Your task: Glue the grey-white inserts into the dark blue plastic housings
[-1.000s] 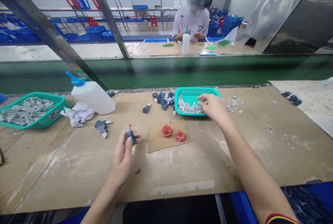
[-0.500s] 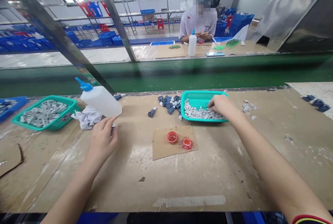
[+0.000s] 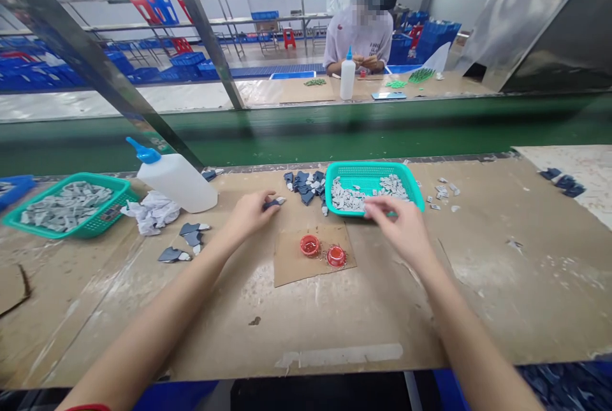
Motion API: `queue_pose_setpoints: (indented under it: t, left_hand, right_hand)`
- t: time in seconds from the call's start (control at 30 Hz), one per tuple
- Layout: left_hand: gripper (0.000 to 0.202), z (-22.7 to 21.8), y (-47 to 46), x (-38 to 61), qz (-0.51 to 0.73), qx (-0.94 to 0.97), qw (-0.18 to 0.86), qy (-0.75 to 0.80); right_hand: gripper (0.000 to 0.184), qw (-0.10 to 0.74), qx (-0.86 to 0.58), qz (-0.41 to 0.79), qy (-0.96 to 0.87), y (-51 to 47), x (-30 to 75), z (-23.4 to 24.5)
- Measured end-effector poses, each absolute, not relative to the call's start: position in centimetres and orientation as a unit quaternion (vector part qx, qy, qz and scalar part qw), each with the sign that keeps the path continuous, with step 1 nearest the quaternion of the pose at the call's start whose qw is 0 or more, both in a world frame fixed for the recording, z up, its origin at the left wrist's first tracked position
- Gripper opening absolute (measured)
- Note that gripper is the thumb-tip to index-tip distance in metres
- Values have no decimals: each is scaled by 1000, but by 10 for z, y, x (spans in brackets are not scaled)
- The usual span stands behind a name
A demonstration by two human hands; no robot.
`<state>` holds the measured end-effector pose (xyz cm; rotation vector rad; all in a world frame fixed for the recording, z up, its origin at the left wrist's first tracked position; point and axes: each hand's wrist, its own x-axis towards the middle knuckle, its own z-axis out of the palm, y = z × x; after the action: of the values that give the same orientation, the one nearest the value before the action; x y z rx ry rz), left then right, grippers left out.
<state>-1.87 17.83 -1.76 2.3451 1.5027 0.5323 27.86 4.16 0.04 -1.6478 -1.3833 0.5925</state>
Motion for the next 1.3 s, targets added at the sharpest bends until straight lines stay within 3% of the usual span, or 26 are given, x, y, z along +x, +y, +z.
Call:
queue_pose_setpoints:
  t: [0.17,0.4,0.57,0.87,1.03,1.3]
  left_hand:
    - [37,-8,149,-31,268,777,226,522]
    - [35,10,89,-37,485,573,463,471]
    - [27,3,55,-29,564,486,486,457]
    - [21,-13,17,1,550,416,575,440]
    - [29,-9,3,29,505,394,633,436]
    - [33,1,-2,35,497,400,645,421]
  right_hand:
    - [28,512,-639,410,-402,-6,229,-25]
    - [25,534,-612,429,-395,-6,218,-39]
    - [25,524,-607,436,-409,-5,213,-44]
    - [20,564,-573,454,-383,-18,213,-22]
    - [19,589,-543,475,-365,-34,194,5]
    - [22,555,-516,532,-378,-35,180,9]
